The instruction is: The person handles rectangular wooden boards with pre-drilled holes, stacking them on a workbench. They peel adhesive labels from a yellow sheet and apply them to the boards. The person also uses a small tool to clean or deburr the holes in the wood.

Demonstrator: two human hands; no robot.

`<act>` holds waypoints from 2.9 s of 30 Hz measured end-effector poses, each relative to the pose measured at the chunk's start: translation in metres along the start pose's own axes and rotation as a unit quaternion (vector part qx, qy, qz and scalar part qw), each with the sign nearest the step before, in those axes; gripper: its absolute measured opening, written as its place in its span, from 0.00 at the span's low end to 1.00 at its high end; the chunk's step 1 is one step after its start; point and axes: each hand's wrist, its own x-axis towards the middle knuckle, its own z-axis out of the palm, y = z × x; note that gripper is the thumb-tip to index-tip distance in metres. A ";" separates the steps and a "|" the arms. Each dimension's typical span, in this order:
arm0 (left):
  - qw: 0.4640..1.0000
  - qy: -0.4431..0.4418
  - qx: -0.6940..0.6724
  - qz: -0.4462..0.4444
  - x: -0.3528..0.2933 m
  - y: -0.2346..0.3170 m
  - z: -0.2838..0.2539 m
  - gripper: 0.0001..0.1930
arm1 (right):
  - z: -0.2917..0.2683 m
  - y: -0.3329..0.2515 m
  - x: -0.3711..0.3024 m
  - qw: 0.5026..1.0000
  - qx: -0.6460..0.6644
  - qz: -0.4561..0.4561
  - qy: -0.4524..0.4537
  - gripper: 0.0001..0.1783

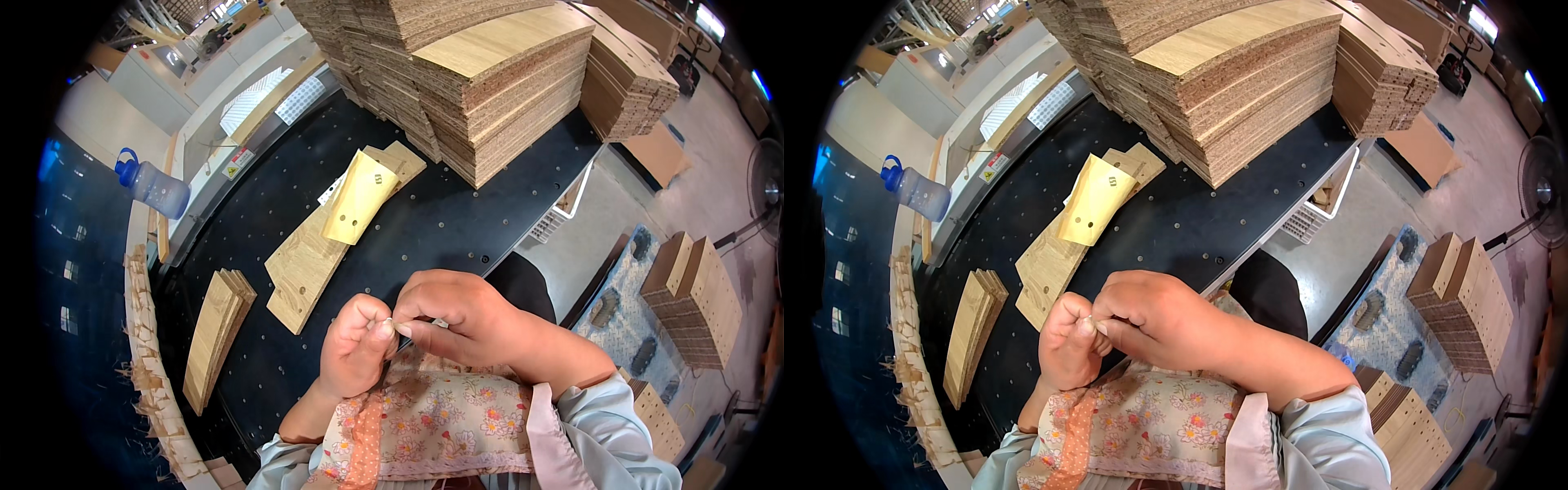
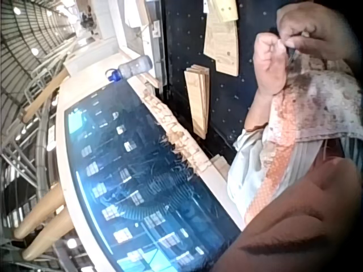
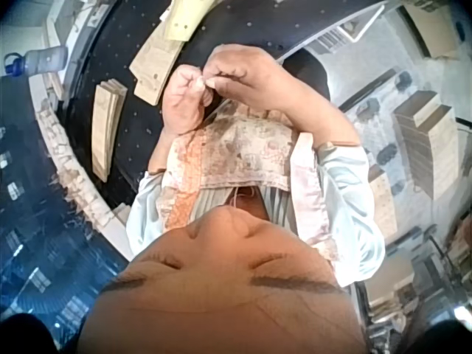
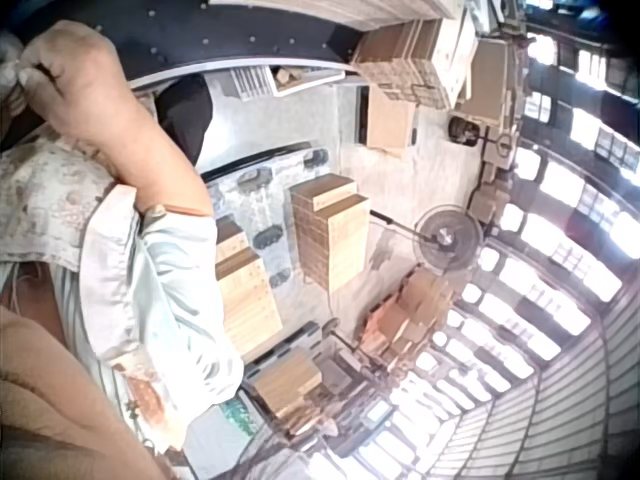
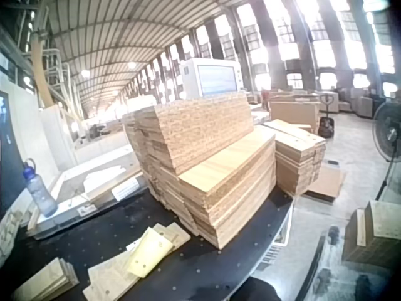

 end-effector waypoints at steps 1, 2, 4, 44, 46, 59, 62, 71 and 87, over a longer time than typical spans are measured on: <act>1.000 -0.004 -0.027 -0.015 0.000 0.001 0.000 0.05 | 0.000 0.000 0.000 1.000 0.000 -0.003 -0.001 0.07; 0.998 -0.016 -0.058 -0.030 0.001 0.002 -0.001 0.05 | 0.000 0.000 0.000 1.000 0.001 -0.007 -0.002 0.07; 0.990 -0.039 -0.119 -0.059 0.002 0.004 -0.004 0.05 | 0.001 0.001 0.001 1.000 -0.002 -0.012 -0.002 0.08; 0.997 0.001 0.070 0.027 0.005 0.001 0.002 0.06 | -0.006 0.000 -0.001 1.000 -0.002 0.019 0.012 0.02; 0.997 0.004 0.070 0.024 0.006 0.001 0.002 0.06 | -0.008 0.000 -0.002 1.000 0.001 0.022 0.010 0.02; 1.000 -0.019 0.007 0.000 0.009 0.000 0.003 0.07 | -0.006 0.003 -0.001 1.000 0.008 0.000 0.013 0.04; 0.997 -0.036 -0.053 -0.037 0.010 0.003 0.002 0.08 | -0.008 0.004 -0.002 1.000 0.002 0.005 -0.011 0.07; 0.991 -0.046 -0.103 -0.069 0.010 0.003 -0.001 0.09 | -0.007 0.003 0.000 1.000 0.000 0.010 -0.022 0.07; 0.999 -0.010 -0.026 -0.023 0.009 -0.001 -0.006 0.11 | -0.005 0.006 0.005 0.999 0.016 0.032 -0.026 0.04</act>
